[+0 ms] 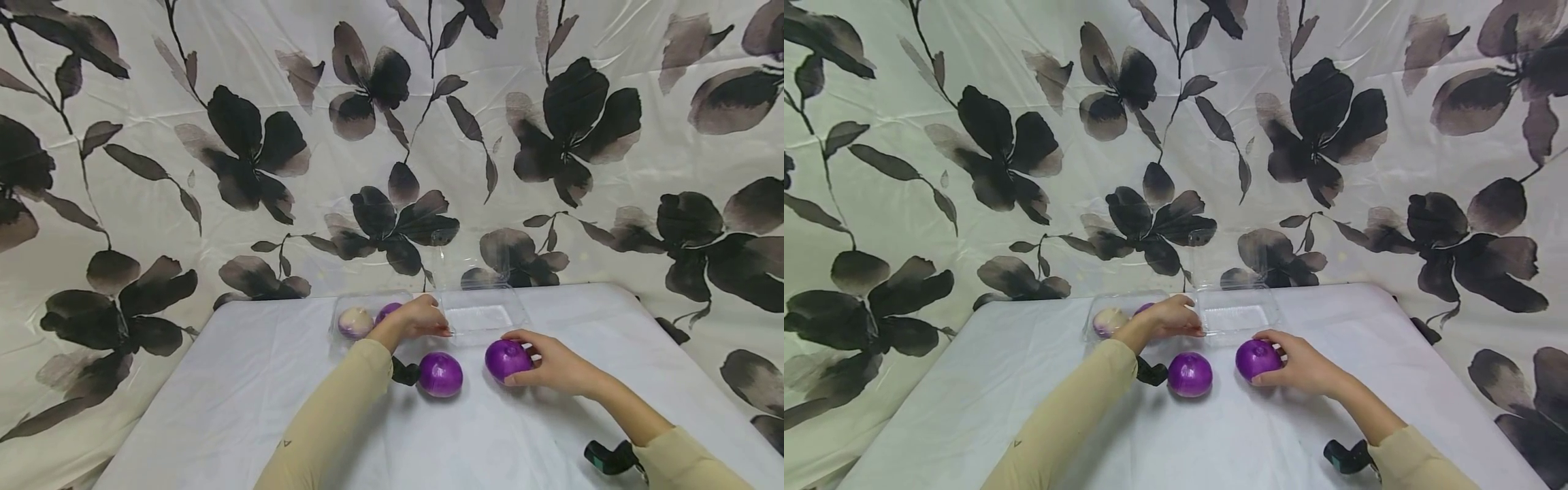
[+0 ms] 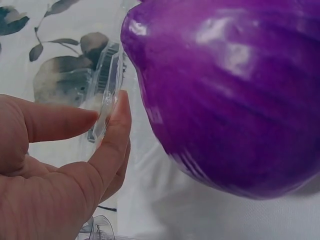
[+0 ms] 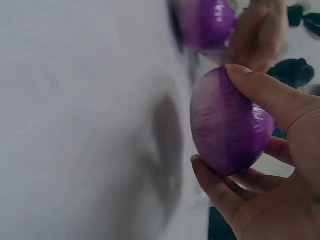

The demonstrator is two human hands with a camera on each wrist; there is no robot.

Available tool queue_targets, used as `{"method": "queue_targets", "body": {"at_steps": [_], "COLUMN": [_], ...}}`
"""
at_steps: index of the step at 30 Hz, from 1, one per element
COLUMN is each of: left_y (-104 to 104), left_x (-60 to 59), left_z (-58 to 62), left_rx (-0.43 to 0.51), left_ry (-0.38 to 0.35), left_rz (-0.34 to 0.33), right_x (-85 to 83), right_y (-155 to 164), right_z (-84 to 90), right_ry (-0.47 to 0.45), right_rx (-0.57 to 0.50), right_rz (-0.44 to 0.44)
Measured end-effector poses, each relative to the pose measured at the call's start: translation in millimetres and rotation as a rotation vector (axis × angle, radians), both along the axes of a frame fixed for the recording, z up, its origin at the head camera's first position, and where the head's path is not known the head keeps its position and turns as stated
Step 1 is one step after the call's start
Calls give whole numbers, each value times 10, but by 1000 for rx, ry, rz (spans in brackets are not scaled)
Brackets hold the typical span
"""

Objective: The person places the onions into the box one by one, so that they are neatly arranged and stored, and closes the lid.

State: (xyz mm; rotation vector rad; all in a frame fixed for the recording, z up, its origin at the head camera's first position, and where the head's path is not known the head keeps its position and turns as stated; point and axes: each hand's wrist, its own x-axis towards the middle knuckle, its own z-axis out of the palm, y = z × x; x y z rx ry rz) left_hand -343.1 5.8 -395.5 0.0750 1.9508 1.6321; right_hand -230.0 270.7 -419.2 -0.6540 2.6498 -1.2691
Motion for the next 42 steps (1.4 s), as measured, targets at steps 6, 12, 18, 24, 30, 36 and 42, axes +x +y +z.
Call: {"method": "queue_targets", "body": {"at_steps": [6,12,18,24,30,36,42], "left_y": [7,8,20,29,23,13,15], "left_x": [-5,-3,-7,-1,10,-3,-4], "left_z": [-10,-1,-6,-4,-3,-26,-38], "left_rx": [8,5,6,3,-8,-16,-6], "left_ry": [9,7,5,0,3,14,15], "left_rz": [-7,-11,-8,12,14,15,9], "right_x": [-81,-228,-430,-622,-757,-865,-944], "right_y": [-3,-59,-168,-290,-408,-463,-479], "right_z": [197,293,265,188,115,39,-9], "right_ry": [17,50,77,61,52,68,75], "right_rx": [-51,-70,-73,-67,-60,-48,6], "right_rz": [-70,-120,-140,-156,-156,-135,-127]}}
